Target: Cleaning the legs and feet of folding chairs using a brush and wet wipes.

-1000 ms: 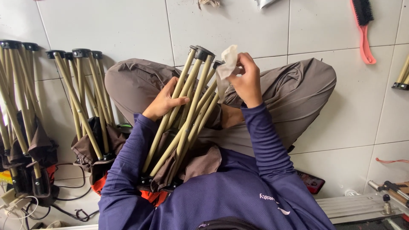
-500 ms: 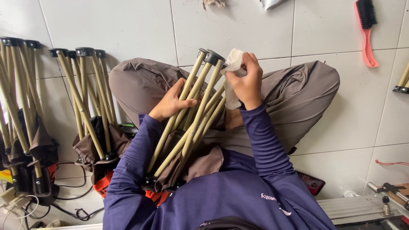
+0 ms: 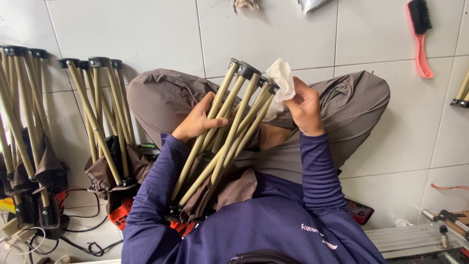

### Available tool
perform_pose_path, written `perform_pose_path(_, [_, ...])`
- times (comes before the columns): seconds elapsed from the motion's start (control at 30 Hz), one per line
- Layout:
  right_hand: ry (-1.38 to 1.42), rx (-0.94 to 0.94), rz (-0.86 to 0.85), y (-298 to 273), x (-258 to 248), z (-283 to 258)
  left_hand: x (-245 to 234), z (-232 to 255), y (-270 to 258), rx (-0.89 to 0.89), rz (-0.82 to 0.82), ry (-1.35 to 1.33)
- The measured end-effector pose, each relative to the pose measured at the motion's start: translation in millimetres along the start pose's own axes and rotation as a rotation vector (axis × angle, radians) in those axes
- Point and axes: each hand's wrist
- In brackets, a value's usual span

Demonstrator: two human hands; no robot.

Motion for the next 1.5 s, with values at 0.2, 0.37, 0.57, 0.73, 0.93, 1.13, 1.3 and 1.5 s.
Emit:
perform_pose_path(0.2, [0.347, 0.179, -0.071, -11, -29, 63, 0, 16, -2, 0.005, -0.023, -0.004])
perform_pose_path(0.37, [-0.23, -0.103, 0.117, 2, 15, 2, -1, 9, 0, 0.009, -0.005, 0.007])
perform_pose_path(0.57, [-0.874, -0.472, 0.28, -8, 31, 7, 0, 10, 1, 0.018, 0.0, 0.032])
perform_pose_path(0.73, [-0.937, -0.448, 0.207, 0, 27, -4, 5, 23, -3, 0.016, -0.002, 0.034])
perform_pose_path(0.93, [-0.672, -0.328, -0.025, 8, 2, -22, 1, 9, -1, 0.022, 0.005, -0.001])
perform_pose_path(1.13, [0.074, 0.161, 0.234, -17, -12, 70, 0, 8, 1, 0.018, -0.015, -0.027])
perform_pose_path(1.3, [0.61, 0.408, 0.292, -19, 20, 52, 1, 18, -1, 0.009, -0.024, -0.004])
perform_pose_path(1.5, [0.64, 0.345, 0.188, 0, 11, 89, -4, 26, -5, 0.001, -0.027, 0.016])
Point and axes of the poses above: each hand's wrist, its own y-axis towards the middle knuckle, its own x-axis out of the palm, z = x × y, and after that the axes turned 9 degrees about z, right-handed
